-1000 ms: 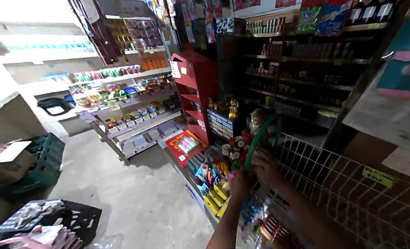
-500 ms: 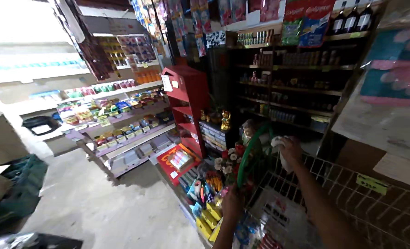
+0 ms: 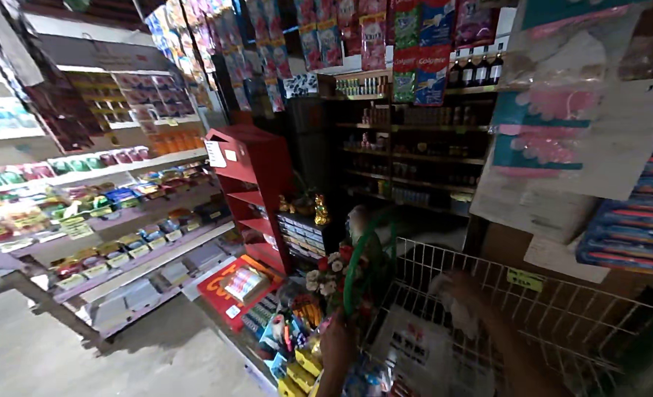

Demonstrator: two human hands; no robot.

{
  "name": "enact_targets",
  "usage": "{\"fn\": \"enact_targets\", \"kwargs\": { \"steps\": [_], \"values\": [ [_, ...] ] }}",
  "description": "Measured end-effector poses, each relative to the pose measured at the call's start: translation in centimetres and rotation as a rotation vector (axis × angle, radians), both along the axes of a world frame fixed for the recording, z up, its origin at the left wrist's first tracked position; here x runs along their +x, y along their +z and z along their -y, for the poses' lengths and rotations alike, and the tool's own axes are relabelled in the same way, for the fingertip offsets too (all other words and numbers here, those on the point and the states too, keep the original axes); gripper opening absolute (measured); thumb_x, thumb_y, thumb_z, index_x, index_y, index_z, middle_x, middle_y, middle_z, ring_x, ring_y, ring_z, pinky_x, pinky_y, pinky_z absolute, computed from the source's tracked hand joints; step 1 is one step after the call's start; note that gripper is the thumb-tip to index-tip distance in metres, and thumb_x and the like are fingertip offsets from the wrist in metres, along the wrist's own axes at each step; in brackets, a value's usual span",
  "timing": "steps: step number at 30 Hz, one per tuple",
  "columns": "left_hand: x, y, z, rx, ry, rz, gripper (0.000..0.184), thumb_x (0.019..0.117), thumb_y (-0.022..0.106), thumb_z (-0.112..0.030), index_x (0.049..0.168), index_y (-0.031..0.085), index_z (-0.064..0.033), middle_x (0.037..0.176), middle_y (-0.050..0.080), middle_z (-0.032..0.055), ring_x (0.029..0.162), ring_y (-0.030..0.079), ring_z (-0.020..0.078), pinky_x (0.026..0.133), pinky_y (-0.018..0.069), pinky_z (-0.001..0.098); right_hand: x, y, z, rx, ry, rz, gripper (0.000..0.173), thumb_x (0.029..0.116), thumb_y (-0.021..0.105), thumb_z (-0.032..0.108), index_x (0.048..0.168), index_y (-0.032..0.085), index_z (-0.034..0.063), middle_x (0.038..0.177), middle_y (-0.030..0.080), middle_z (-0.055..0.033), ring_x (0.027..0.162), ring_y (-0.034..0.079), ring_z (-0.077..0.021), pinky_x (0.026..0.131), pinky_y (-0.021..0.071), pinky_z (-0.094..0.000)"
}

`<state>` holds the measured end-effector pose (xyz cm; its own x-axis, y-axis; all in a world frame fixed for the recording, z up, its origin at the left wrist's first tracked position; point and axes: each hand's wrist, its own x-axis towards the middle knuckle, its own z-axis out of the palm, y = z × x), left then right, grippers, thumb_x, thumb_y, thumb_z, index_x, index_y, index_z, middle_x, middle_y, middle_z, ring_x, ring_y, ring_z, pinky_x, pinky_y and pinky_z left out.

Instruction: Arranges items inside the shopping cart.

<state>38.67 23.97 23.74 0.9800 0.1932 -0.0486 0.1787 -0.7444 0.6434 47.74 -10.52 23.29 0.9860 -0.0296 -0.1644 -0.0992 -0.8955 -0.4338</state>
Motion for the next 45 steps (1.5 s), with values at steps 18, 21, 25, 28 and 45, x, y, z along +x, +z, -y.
{"fn": "enact_targets", "kwargs": {
  "steps": [18,21,25,28,45],
  "values": [
    [-0.1,-0.3,0.1,-0.03,0.034,0.008,0.043,0.107,0.052,-0.032,0.139,0.058,-0.0043,0.118,0.07,0.0234,0.111,0.067,0.0419,0.099,0.0482,0.0613,-4.4,-4.8,-2.6,0.22,0.252,-0.06,0.043,0.1007,0.064,0.021,0.141,0.059,0.005,0.141,0.059,-0.0209,0.133,0.055,-0.0338,0.115,0.041,-0.0493],
    [-0.1,-0.3,0.1,-0.041,0.044,0.016,0.041,0.1063,0.054,-0.032,0.134,0.061,-0.0028,0.114,0.07,0.0228,0.108,0.067,0.041,0.096,0.0493,0.0606,1.2,-3.9,-3.9,0.248,0.104,0.041,0.048,0.1029,0.061,0.028,0.143,0.055,0.0018,0.145,0.054,-0.0247,0.137,0.05,-0.0379,0.117,0.038,-0.0523],
    [0.1,-0.3,0.1,-0.049,0.046,0.008,0.04,0.1064,0.054,-0.029,0.137,0.059,-0.0036,0.117,0.07,0.0216,0.111,0.067,0.0388,0.099,0.0491,0.0581,6.2,-9.5,-6.0,0.065,0.22,0.03,0.055,0.1043,0.056,0.026,0.153,0.045,0.0031,0.161,0.036,-0.0234,0.15,0.031,-0.0402,0.123,0.0249,-0.0541],
    [0.2,-0.6,0.0,-0.044,0.034,0.045,0.041,0.1063,0.054,-0.031,0.135,0.061,-0.0024,0.115,0.071,0.022,0.109,0.068,0.039,0.097,0.0496,0.0587,5.2,-12.5,-7.1,-0.04,0.239,0.114,0.052,0.1041,0.052,0.026,0.153,0.047,0.0096,0.161,0.038,-0.019,0.151,0.031,-0.0413,0.122,0.0228,-0.0594],
    [0.0,1.6,-1.8,0.078,-0.148,-0.169,0.051,0.1089,0.042,-0.044,0.139,0.058,-0.0065,0.127,0.065,0.0233,0.12,0.062,0.0415,0.101,0.0475,0.06,-7.8,-3.6,-7.0,-0.066,0.395,-0.289,0.043,0.0986,0.068,0.023,0.136,0.063,0.0031,0.14,0.059,-0.0228,0.133,0.054,-0.0394,0.114,0.0388,-0.0567]
  ]
}}
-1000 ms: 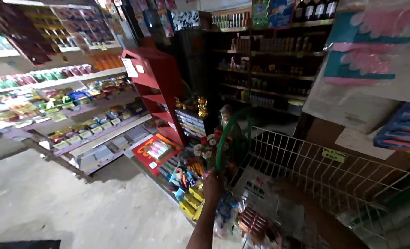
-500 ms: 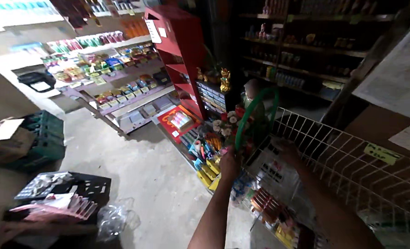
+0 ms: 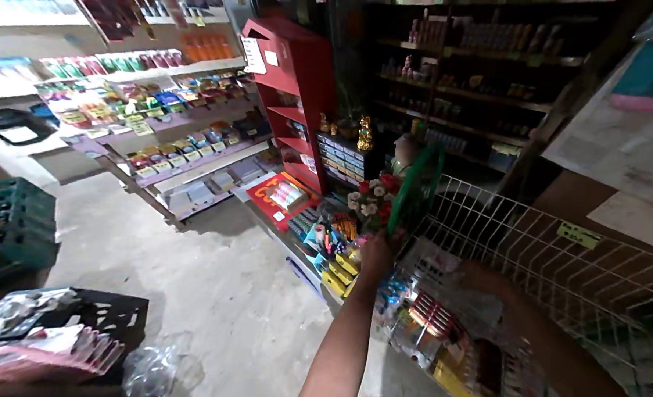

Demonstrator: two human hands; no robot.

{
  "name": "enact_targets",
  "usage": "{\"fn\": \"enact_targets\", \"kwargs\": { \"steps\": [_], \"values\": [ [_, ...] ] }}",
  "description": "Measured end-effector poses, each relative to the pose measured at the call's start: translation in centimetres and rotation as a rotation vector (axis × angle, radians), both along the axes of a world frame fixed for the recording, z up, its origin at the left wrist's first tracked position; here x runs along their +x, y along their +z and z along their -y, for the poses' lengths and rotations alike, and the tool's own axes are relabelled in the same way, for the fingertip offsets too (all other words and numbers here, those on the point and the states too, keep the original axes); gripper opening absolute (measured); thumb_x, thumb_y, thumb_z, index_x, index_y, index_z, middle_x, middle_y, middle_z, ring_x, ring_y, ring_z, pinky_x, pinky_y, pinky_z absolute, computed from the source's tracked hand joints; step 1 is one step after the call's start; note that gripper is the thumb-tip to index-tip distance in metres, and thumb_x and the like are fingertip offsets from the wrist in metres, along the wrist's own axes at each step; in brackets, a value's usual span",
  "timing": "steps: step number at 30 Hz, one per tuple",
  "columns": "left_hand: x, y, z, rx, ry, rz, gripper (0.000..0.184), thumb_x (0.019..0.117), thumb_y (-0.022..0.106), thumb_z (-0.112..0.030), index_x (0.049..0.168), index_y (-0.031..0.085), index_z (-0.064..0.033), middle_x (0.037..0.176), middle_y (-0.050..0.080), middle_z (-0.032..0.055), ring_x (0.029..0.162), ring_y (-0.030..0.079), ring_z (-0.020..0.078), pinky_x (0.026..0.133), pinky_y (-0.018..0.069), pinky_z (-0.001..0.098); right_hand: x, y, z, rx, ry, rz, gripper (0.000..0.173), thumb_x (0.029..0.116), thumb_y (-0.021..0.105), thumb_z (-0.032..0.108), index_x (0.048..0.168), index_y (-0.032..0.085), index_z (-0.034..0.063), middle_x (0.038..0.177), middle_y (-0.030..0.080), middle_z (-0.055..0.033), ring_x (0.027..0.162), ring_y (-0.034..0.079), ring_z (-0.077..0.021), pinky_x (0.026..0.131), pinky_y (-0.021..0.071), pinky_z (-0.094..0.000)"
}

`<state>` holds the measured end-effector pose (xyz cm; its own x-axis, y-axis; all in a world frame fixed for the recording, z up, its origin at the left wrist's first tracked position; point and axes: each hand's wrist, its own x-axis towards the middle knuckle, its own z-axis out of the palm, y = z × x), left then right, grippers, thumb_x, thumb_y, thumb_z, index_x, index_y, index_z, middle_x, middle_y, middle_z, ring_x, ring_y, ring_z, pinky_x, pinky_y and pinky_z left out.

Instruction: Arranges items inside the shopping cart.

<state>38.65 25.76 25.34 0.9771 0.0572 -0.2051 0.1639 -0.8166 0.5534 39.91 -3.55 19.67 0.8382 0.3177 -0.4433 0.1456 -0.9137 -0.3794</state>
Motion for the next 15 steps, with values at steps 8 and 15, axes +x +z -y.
{"fn": "enact_targets", "kwargs": {
  "steps": [8,15],
  "values": [
    [-9.7,-3.1,-1.5,-0.84,-0.073,0.58,0.057,0.1095,0.03,-0.027,0.15,0.038,0.0119,0.155,0.041,0.0283,0.146,0.041,0.0296,0.121,0.032,0.0407,-13.5,8.7,-9.9,0.781,-0.225,0.544,0.049,0.0992,0.056,0.021,0.137,0.054,-0.0103,0.128,0.065,-0.0186,0.113,0.064,-0.0083,0.099,0.0515,-0.026],
    [-20.2,-1.9,4.1,-1.385,0.237,0.437,0.051,0.1098,0.025,-0.025,0.143,0.036,0.0122,0.124,0.058,0.0112,0.109,0.057,0.0027,0.096,0.0482,0.0225,-17.9,2.1,-17.2,1.015,-0.037,0.483,0.059,0.1012,0.052,0.028,0.133,0.049,-0.0212,0.132,0.06,-0.0265,0.123,0.057,-0.0065,0.108,0.0432,-0.0217]
  ]
}}
